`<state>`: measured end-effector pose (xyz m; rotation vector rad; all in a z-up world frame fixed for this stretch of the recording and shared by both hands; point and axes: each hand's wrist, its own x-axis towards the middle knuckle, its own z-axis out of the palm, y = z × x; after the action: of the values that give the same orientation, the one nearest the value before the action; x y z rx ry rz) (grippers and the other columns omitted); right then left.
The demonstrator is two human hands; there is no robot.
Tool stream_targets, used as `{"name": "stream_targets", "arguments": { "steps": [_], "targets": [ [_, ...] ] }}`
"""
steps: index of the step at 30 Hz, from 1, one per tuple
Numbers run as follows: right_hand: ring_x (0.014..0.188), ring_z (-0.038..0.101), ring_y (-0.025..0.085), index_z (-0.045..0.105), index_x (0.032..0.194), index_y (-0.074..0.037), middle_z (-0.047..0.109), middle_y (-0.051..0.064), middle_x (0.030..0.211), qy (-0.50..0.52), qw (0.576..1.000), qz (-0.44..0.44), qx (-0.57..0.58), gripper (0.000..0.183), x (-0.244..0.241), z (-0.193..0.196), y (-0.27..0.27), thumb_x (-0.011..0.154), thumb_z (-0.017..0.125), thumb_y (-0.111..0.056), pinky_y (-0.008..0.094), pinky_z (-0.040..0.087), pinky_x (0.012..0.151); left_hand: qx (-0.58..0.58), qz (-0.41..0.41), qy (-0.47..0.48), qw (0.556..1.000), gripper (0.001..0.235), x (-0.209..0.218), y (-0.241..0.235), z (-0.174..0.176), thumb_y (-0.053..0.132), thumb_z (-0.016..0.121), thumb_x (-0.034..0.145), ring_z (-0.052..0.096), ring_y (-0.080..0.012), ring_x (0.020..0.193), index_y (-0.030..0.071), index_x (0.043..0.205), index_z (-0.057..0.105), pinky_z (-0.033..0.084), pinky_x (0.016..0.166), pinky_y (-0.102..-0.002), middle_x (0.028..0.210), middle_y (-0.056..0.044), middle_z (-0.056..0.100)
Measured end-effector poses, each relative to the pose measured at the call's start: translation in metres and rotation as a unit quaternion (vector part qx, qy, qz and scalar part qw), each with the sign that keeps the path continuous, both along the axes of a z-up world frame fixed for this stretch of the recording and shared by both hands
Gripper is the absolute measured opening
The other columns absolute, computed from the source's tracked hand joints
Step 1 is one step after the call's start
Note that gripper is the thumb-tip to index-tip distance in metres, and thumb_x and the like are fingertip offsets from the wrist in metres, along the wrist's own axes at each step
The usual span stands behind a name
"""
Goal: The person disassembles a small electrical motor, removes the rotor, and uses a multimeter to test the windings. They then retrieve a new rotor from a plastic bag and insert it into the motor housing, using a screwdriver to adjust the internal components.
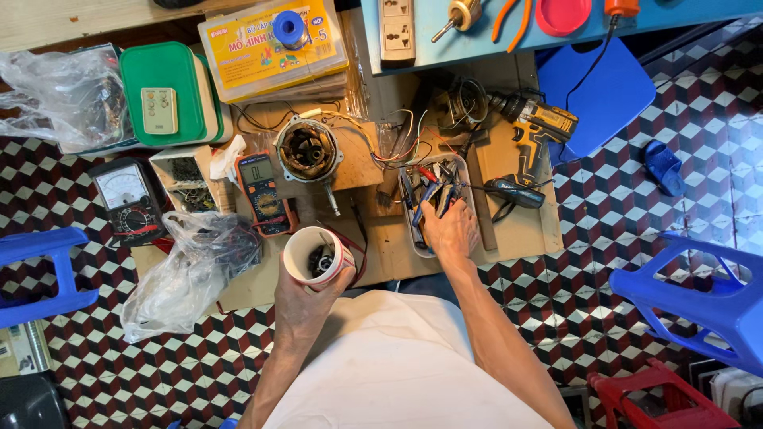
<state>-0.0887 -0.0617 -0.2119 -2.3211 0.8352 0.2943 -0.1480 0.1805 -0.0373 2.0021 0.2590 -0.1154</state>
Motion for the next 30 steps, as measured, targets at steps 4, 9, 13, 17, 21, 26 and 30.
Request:
{"name": "stream_targets", "arguments": {
  "steps": [4, 9, 13, 17, 21, 26, 30],
  "targets": [
    [0.109, 0.072, 0.035, 0.065, 0.114, 0.002, 0.074, 0.022, 0.114, -0.006, 0.980, -0.137, 0.141, 0.054, 0.008, -0.037, -0.009, 0.080, 0.072, -0.040, 0.043, 0.054, 0.100, 0.020, 0.002, 0.008, 1.000, 0.068, 0.002, -0.006, -0.006, 0.027, 0.090, 0.074, 0.071, -0.0161, 0.102, 0.003, 0.126, 0.053, 0.059, 0.086, -0.030, 0.113, -0.009, 0.071],
    [0.093, 0.066, 0.036, 0.059, 0.113, 0.004, 0.071, 0.020, 0.101, -0.068, 0.993, -0.084, 0.036, 0.051, -0.001, -0.060, -0.003, 0.078, 0.080, -0.028, 0.048, 0.051, 0.082, 0.002, -0.022, 0.002, 1.000, 0.068, 0.007, -0.011, -0.005, 0.027, 0.089, 0.075, 0.071, -0.0174, 0.106, 0.003, 0.127, 0.053, 0.058, 0.090, -0.032, 0.115, -0.009, 0.072],
    [0.085, 0.071, 0.021, 0.062, 0.117, 0.004, 0.076, 0.015, 0.099, -0.132, 0.968, -0.105, 0.188, 0.046, -0.017, -0.054, -0.028, 0.083, 0.078, -0.021, 0.033, 0.056, 0.077, 0.019, -0.028, 0.012, 0.999, 0.070, 0.010, -0.014, -0.009, 0.028, 0.090, 0.073, 0.071, -0.0176, 0.106, 0.003, 0.127, 0.053, 0.059, 0.091, -0.032, 0.116, -0.009, 0.072],
    [0.080, 0.064, 0.012, 0.064, 0.126, 0.001, 0.072, 0.008, 0.096, -0.096, 0.912, -0.131, 0.376, 0.038, -0.041, -0.033, -0.075, 0.093, 0.069, -0.019, 0.025, 0.050, 0.067, 0.007, -0.019, 0.035, 0.999, 0.073, 0.017, -0.019, -0.016, 0.030, 0.091, 0.071, 0.072, -0.0168, 0.107, 0.005, 0.128, 0.053, 0.060, 0.091, -0.031, 0.117, -0.008, 0.072],
    [0.084, 0.064, 0.007, 0.067, 0.130, -0.002, 0.072, 0.004, 0.102, -0.117, 0.940, -0.090, 0.307, 0.036, -0.051, -0.025, -0.128, 0.098, 0.063, -0.018, 0.022, 0.050, 0.072, 0.032, -0.031, 0.021, 0.999, 0.074, 0.015, -0.021, -0.023, 0.029, 0.091, 0.072, 0.072, -0.0179, 0.107, 0.004, 0.130, 0.053, 0.059, 0.091, -0.032, 0.117, -0.010, 0.072],
    [0.079, 0.067, 0.013, 0.070, 0.127, 0.000, 0.074, 0.007, 0.096, -0.026, 0.926, -0.074, 0.370, 0.034, -0.037, -0.042, -0.149, 0.104, 0.057, -0.021, 0.024, 0.051, 0.070, 0.033, -0.033, 0.008, 0.999, 0.077, 0.010, -0.021, -0.027, 0.026, 0.091, 0.071, 0.071, -0.0199, 0.107, 0.003, 0.132, 0.051, 0.059, 0.091, -0.033, 0.118, -0.012, 0.071],
    [0.080, 0.067, 0.015, 0.071, 0.128, -0.001, 0.074, 0.005, 0.098, -0.038, 0.915, -0.076, 0.395, 0.034, -0.017, -0.049, -0.145, 0.102, 0.060, -0.021, 0.026, 0.054, 0.077, 0.043, -0.051, 0.004, 0.998, 0.075, 0.007, -0.019, -0.027, 0.027, 0.090, 0.074, 0.072, -0.0192, 0.108, 0.003, 0.132, 0.049, 0.061, 0.093, -0.032, 0.119, -0.012, 0.071]
  ]
}}
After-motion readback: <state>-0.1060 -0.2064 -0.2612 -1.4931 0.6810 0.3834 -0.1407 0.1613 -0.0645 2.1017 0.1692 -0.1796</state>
